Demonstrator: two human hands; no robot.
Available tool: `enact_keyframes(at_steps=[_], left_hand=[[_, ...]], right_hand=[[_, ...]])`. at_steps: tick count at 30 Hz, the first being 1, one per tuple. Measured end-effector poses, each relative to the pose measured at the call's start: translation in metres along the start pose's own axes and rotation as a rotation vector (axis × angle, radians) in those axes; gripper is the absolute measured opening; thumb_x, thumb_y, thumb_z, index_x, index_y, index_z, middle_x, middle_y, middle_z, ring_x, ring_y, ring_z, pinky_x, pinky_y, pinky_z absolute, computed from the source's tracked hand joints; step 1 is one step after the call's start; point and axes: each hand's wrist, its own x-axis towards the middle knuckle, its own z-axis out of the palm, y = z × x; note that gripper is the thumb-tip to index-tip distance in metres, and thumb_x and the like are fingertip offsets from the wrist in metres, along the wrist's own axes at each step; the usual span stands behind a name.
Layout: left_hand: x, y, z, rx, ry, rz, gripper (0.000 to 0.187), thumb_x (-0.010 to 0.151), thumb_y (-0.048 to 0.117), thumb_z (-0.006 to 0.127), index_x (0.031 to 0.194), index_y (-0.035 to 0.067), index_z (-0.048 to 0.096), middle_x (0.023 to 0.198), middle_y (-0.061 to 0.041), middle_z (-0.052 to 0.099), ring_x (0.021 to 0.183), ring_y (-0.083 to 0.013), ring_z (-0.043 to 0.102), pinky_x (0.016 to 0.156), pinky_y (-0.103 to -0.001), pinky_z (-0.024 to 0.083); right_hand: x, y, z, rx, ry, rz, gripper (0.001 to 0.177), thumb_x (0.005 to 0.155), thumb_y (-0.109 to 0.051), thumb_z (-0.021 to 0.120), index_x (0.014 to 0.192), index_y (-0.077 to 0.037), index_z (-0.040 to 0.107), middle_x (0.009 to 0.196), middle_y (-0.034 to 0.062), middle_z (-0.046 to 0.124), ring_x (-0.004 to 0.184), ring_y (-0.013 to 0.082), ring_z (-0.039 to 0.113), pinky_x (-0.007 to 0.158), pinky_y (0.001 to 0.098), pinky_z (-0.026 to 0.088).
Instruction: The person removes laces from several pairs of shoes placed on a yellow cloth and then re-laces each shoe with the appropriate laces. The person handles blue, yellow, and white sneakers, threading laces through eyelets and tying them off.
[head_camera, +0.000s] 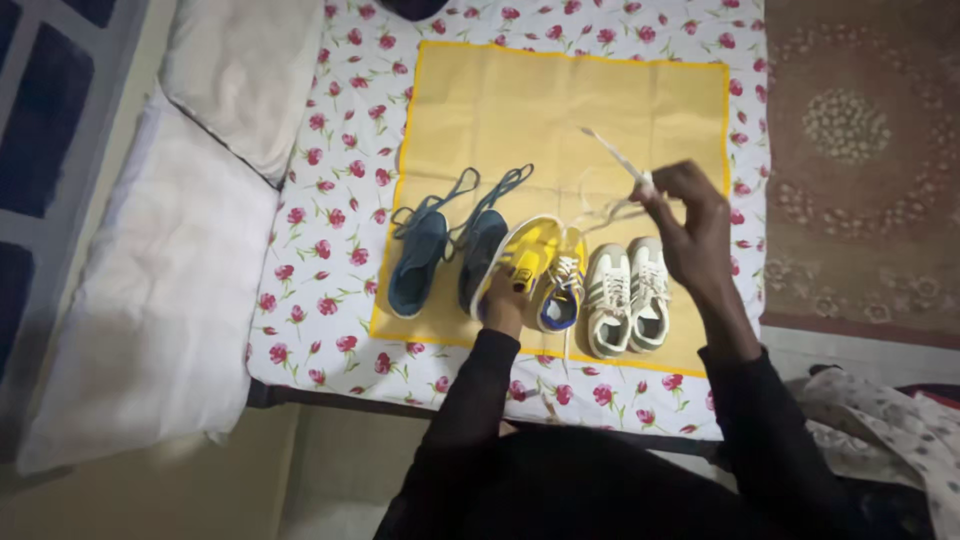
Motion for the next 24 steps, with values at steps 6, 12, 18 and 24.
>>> enact_keyframes(at_steps=[6,12,18,24], left_hand=[[-0.013,0.002,0.025,-0.044,0.112,0.059,0.042,0.082,0.02,0.071,0.118,-0.002,0.066,0.114,-0.026,0.068,0.108,-0.0438,0.065,0.087,-0.049,0.052],[0.0,0.009,0.059,-0.084,0.077,-0.047,0.039,0.087,0.028,0.066,0.115,0.002,0.069,0.107,-0.029,0.071,0.104,-0.0441,0.067,0.09,-0.049,0.054],[0.012,-0.003,0.059,-0.177,0.138,0.019,0.031,0.094,0.029,0.064,0.11,0.002,0.071,0.102,-0.026,0.073,0.099,-0.0421,0.069,0.087,-0.05,0.054],[0.033,-0.017,0.053,-0.185,0.074,-0.023,0.028,0.096,0.027,0.067,0.101,-0.001,0.07,0.097,-0.022,0.075,0.093,-0.036,0.072,0.083,-0.046,0.056]], right_hand=[[-0.016,0.017,-0.001,-0.096,-0.068,0.189,0.02,0.098,-0.014,0.076,0.091,0.004,0.07,0.08,0.0091,0.063,0.066,0.0123,0.056,0.059,0.029,0.044],[-0.033,0.023,-0.01,-0.032,-0.053,0.197,0.016,0.099,-0.012,0.074,0.096,0.004,0.071,0.081,0.0084,0.063,0.072,0.0119,0.059,0.064,0.0277,0.047],[-0.039,0.032,-0.014,-0.151,-0.086,0.215,0.017,0.097,-0.008,0.075,0.09,0.006,0.068,0.08,0.0102,0.064,0.07,0.0157,0.061,0.064,0.0298,0.047],[-0.048,0.035,-0.015,-0.102,-0.11,0.202,0.016,0.097,-0.008,0.073,0.092,0.005,0.067,0.082,0.0101,0.063,0.072,0.0145,0.06,0.065,0.03,0.048]])
